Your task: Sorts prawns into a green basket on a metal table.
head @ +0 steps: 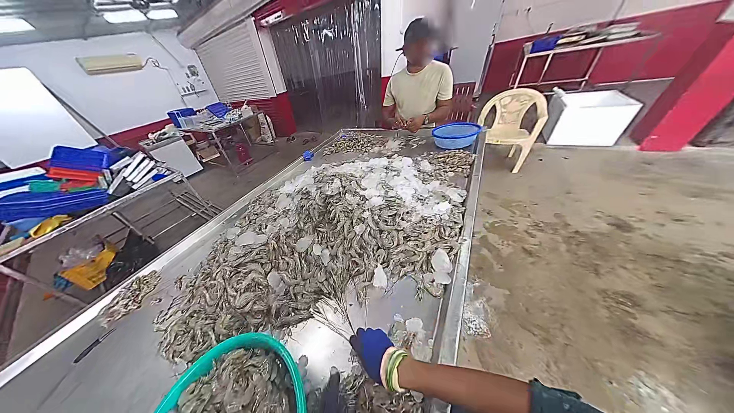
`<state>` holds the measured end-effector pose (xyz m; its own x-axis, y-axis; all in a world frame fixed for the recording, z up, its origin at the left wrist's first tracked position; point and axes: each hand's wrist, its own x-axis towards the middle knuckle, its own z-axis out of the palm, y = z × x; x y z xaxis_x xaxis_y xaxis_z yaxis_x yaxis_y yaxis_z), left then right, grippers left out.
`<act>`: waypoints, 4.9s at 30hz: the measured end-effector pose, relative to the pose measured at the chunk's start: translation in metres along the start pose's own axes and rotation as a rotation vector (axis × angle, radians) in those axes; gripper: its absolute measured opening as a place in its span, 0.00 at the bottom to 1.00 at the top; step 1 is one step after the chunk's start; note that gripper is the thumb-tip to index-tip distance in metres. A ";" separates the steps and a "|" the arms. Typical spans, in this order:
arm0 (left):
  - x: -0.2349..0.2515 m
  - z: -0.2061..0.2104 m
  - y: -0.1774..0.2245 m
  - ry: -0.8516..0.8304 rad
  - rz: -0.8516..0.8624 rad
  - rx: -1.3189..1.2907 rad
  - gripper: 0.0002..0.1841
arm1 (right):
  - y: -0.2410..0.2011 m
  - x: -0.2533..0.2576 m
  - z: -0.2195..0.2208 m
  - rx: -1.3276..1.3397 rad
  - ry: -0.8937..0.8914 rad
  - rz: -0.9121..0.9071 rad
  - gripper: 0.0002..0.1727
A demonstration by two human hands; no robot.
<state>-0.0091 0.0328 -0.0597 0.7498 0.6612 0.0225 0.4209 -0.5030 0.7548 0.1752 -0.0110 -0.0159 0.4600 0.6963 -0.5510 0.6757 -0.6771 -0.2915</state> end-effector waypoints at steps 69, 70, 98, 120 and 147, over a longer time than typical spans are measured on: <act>0.003 -0.072 0.072 -0.164 -0.290 -0.697 0.19 | 0.171 0.070 -0.058 0.391 0.508 0.578 0.42; 0.003 -0.063 0.065 -0.174 -0.264 -0.663 0.19 | 0.152 0.080 -0.055 0.425 0.492 0.526 0.43; 0.013 0.003 0.059 -0.135 -0.222 -0.031 0.37 | -0.003 -0.054 0.024 -0.108 0.183 -0.187 0.17; 0.000 -0.020 0.015 -0.064 -0.096 -0.814 0.17 | 0.080 0.043 -0.032 0.084 0.095 0.111 0.23; 0.038 -0.002 0.073 -0.398 -0.351 -0.217 0.20 | 0.042 -0.044 -0.005 -0.149 0.273 -0.363 0.10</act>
<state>0.0491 0.0226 -0.0021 0.7359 0.4865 -0.4710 0.5969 -0.1377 0.7904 0.1867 -0.0688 0.0001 0.2997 0.9321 -0.2032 0.8869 -0.3507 -0.3005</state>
